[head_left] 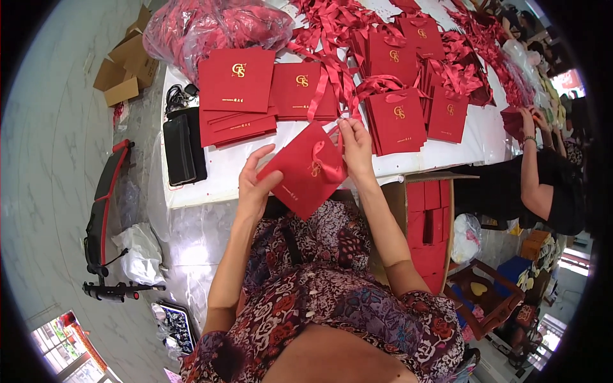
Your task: Tying red ribbons into bows on small red gift bags.
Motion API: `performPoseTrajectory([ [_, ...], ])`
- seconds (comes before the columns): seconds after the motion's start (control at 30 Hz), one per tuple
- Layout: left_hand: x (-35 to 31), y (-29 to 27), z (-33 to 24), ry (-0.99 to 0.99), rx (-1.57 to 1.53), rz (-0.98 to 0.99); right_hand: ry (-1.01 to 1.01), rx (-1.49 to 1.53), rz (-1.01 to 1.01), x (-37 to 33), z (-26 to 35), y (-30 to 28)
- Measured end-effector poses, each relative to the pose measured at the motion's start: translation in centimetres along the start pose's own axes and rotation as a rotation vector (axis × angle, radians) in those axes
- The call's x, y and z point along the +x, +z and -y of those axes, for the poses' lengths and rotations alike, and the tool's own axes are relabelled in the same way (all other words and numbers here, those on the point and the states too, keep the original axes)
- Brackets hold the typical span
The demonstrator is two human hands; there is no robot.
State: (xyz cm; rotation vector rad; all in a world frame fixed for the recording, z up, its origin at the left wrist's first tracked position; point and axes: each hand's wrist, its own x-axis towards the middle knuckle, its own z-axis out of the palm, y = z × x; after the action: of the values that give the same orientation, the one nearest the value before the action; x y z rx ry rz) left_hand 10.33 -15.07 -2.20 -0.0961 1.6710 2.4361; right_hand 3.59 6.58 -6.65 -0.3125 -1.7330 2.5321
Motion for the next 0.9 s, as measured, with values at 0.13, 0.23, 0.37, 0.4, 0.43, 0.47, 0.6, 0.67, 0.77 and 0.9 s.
performPoseTrajectory([
  [0.13,-1.8,1.1,1.3,0.034,0.251,-0.059,0.019,-0.034,0.013,-0.2,-0.3,2.2],
  [0.23,-3.4,1.4,1.4,0.020,0.345,-0.100,-0.125,-0.230,-0.004,1.9,-1.9,1.0],
  [0.37,-4.1,1.4,0.4,0.176,0.436,-0.077,-0.094,-0.253,-0.032,3.2,-0.4,1.0],
  [0.4,-4.0,1.2,0.1,0.272,0.569,-0.023,-0.093,-0.254,-0.029,3.0,-0.1,1.3],
  [0.43,-3.9,1.2,-0.4,0.369,0.701,0.034,-0.140,-0.318,-0.027,2.9,0.1,1.4],
  [0.47,-3.9,1.4,-0.9,0.369,0.700,0.035,-0.188,-0.383,-0.026,2.8,0.2,1.5],
  [0.6,-4.1,1.3,-0.2,0.579,1.337,0.023,-0.427,-0.961,0.038,2.3,0.6,2.4],
  [0.67,-4.3,1.3,2.0,0.514,1.557,0.093,-0.507,-1.028,0.053,2.7,-0.7,2.1],
  [0.77,-4.0,1.6,4.6,0.510,1.692,0.132,-0.532,-1.077,0.081,2.7,-0.9,1.9],
  [0.9,-3.2,2.6,4.3,0.375,1.445,0.175,-0.688,-1.015,0.097,0.9,1.3,1.0],
])
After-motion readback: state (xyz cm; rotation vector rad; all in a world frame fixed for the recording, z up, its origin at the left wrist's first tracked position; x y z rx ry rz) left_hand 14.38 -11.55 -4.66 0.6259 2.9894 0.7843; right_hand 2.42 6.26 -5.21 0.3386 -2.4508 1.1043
